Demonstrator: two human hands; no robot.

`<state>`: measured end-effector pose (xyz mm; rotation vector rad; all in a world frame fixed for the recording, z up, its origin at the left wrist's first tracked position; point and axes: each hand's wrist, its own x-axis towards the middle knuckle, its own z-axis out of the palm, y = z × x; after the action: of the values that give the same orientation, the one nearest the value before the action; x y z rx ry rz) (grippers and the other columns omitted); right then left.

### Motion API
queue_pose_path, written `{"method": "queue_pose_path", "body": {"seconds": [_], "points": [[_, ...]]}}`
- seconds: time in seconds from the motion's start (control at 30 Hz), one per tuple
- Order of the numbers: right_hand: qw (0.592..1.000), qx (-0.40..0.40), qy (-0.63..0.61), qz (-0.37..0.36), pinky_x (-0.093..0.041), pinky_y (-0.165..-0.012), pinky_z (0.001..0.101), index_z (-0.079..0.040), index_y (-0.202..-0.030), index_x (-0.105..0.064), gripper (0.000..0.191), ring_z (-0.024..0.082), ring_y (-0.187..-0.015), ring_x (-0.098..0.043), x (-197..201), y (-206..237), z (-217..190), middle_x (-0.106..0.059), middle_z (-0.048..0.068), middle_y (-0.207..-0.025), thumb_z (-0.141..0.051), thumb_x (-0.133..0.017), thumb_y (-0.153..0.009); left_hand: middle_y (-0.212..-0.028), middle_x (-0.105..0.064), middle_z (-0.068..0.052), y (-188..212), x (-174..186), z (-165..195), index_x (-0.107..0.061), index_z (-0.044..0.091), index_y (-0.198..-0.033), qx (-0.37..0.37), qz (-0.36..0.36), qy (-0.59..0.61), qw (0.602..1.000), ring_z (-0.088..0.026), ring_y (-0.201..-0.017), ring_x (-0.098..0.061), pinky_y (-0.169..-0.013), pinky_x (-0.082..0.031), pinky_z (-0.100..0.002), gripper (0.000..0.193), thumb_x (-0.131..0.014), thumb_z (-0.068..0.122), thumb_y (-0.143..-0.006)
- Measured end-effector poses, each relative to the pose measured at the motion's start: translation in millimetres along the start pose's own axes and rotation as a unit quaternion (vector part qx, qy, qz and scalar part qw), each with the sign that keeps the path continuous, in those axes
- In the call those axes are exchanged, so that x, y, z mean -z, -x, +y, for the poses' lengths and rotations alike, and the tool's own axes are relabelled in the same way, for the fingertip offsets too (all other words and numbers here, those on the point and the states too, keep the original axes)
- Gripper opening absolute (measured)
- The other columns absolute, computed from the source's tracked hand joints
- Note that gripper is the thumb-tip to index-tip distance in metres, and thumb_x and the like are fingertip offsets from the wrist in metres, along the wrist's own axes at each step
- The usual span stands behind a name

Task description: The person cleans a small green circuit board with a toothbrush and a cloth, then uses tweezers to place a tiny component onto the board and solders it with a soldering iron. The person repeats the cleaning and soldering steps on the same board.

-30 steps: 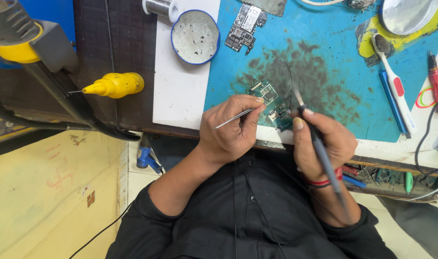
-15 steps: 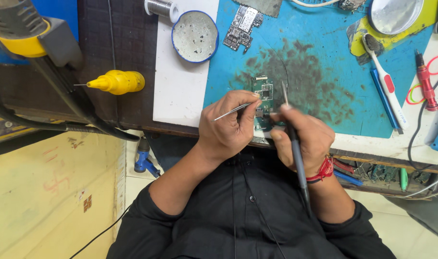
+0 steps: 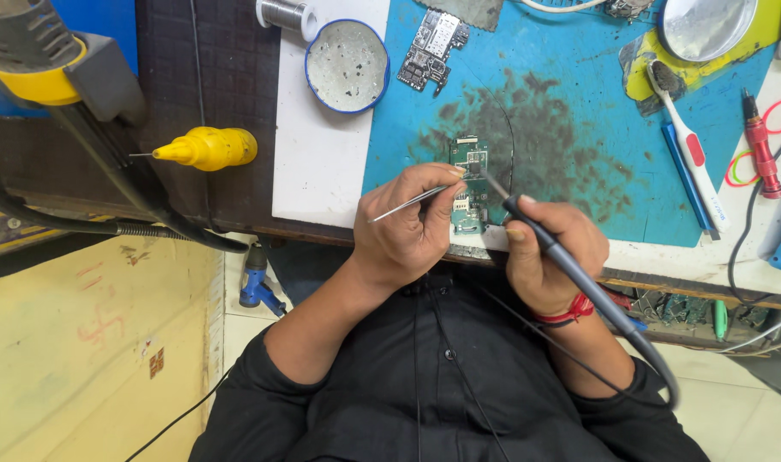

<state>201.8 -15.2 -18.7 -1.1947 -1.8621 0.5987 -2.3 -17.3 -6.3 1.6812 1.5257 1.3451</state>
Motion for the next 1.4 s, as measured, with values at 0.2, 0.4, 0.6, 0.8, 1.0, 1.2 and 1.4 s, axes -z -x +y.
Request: {"method": "queue_pose_path", "body": {"seconds": [0.2,0.4,0.6,0.8,1.0,1.2,1.4], "points": [[0.999,0.043,0.008,-0.003,-0.054,-0.068,0.0326,-0.001,-0.111,-0.065,0.015,0.028,-0.077,-0.071,-3.3,-4.0,-2.1,-0.071,0.016,-0.095,-0.012,-0.071,-0.105,-0.104,-0.075,-0.008,-0.4,-0.4,-0.4,-0.061,0.005,-0.11,-0.009,0.0,-0.009,1.0,-0.023,-0.086,-0.076,-0.073,-0.059,-0.032,0.013,-0.071,0.008,-0.102],[0.999,0.046,0.012,-0.004,-0.052,-0.065,0.0328,-0.001,-0.107,-0.065,0.012,0.028,-0.077,-0.069,-4.3,-5.9,-4.5,-0.07,0.014,-0.09,-0.011,-0.07,-0.103,-0.102,-0.074,-0.008,-0.7,-0.7,0.3,-0.061,0.005,-0.11,-0.011,-0.003,-0.027,1.0,-0.025,-0.085,-0.076,-0.072,-0.058,-0.033,0.014,-0.072,0.007,-0.101],[0.999,0.046,0.015,-0.004,-0.052,-0.065,0.0329,-0.001,-0.104,-0.065,0.011,0.027,-0.076,-0.068,-3.5,-7.3,-6.1,-0.069,0.013,-0.088,-0.011,-0.069,-0.102,-0.102,-0.074,-0.008,-1.5,0.1,2.2,-0.061,0.005,-0.109,-0.006,-0.006,-0.027,1.0,-0.025,-0.084,-0.076,-0.072,-0.059,-0.033,0.014,-0.073,0.006,-0.1],[0.999,0.05,0.018,-0.005,-0.052,-0.064,0.033,0.0,-0.102,-0.066,0.01,0.027,-0.073,-0.068,-4.0,-7.7,-5.7,-0.069,0.013,-0.086,-0.009,-0.07,-0.101,-0.102,-0.074,-0.007,-1.7,-0.5,2.4,-0.061,0.005,-0.109,-0.009,-0.003,-0.025,1.0,-0.024,-0.084,-0.076,-0.072,-0.058,-0.033,0.015,-0.073,0.006,-0.1],[0.998,0.051,0.024,-0.008,-0.051,-0.064,0.0332,0.0,-0.101,-0.066,0.009,0.027,-0.073,-0.067,-3.6,-8.3,-6.2,-0.069,0.014,-0.085,-0.007,-0.07,-0.099,-0.102,-0.074,-0.007,-1.1,-0.7,1.8,-0.061,0.005,-0.109,-0.012,-0.002,-0.024,1.0,-0.024,-0.085,-0.076,-0.072,-0.059,-0.032,0.015,-0.073,0.005,-0.1],[0.998,0.056,0.024,-0.006,-0.052,-0.064,0.033,0.0,-0.101,-0.066,0.008,0.027,-0.074,-0.068,-3.5,-9.4,-7.7,-0.069,0.014,-0.085,-0.006,-0.07,-0.099,-0.103,-0.074,-0.007,-0.8,-0.8,1.7,-0.061,0.005,-0.109,-0.011,-0.003,-0.025,1.0,-0.023,-0.084,-0.076,-0.072,-0.059,-0.032,0.015,-0.073,0.005,-0.1],[0.998,0.055,0.03,-0.01,-0.052,-0.063,0.0329,0.0,-0.101,-0.066,0.008,0.027,-0.073,-0.068,-3.3,-9.2,-8.1,-0.069,0.013,-0.085,-0.005,-0.071,-0.098,-0.102,-0.074,-0.008,-0.8,-0.8,1.7,-0.061,0.005,-0.109,-0.016,-0.002,-0.032,0.999,-0.024,-0.085,-0.076,-0.072,-0.059,-0.032,0.016,-0.073,0.004,-0.1]]}}
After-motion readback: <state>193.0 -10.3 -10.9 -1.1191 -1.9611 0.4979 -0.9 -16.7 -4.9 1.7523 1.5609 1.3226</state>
